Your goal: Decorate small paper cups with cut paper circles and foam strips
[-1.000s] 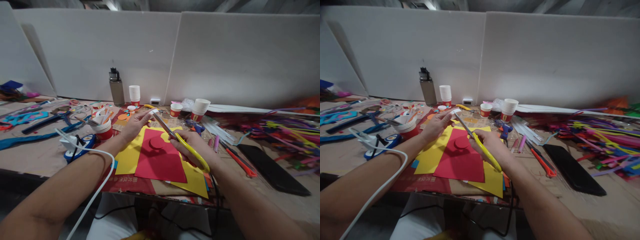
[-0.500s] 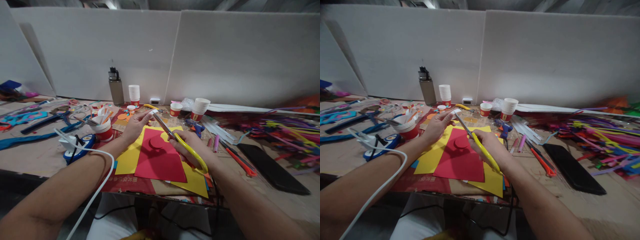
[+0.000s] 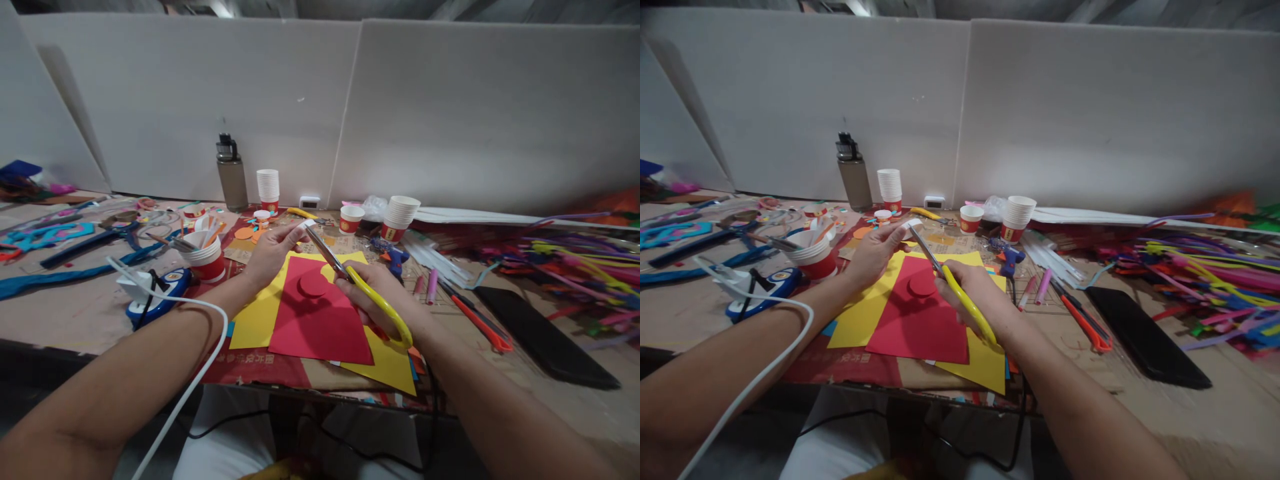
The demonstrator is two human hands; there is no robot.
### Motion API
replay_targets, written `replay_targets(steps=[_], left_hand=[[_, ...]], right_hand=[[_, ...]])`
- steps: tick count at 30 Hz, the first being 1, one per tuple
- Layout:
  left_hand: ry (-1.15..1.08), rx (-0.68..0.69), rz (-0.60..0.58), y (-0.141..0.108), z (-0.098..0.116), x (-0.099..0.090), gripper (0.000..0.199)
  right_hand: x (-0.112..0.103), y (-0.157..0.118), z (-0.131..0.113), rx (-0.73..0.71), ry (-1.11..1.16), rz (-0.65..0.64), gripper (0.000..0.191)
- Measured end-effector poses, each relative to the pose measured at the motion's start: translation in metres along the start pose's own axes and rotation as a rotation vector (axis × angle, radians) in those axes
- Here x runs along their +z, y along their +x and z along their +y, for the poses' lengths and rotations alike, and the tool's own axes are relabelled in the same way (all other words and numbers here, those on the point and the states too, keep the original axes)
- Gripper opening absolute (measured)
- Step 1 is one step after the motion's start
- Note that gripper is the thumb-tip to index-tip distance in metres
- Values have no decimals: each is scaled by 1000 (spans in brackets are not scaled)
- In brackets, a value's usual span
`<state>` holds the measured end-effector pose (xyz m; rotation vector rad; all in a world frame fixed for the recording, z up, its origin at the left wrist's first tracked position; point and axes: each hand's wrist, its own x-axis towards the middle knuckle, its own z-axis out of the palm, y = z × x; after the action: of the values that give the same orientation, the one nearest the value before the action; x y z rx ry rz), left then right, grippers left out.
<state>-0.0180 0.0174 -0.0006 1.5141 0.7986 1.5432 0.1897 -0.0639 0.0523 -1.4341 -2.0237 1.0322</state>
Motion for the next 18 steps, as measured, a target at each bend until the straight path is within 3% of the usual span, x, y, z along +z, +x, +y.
replay_targets(steps=[18], left_hand=[[71, -21, 27, -3, 7, 4, 40]], right_hand=[[4, -2, -4, -31, -44, 38, 17]])
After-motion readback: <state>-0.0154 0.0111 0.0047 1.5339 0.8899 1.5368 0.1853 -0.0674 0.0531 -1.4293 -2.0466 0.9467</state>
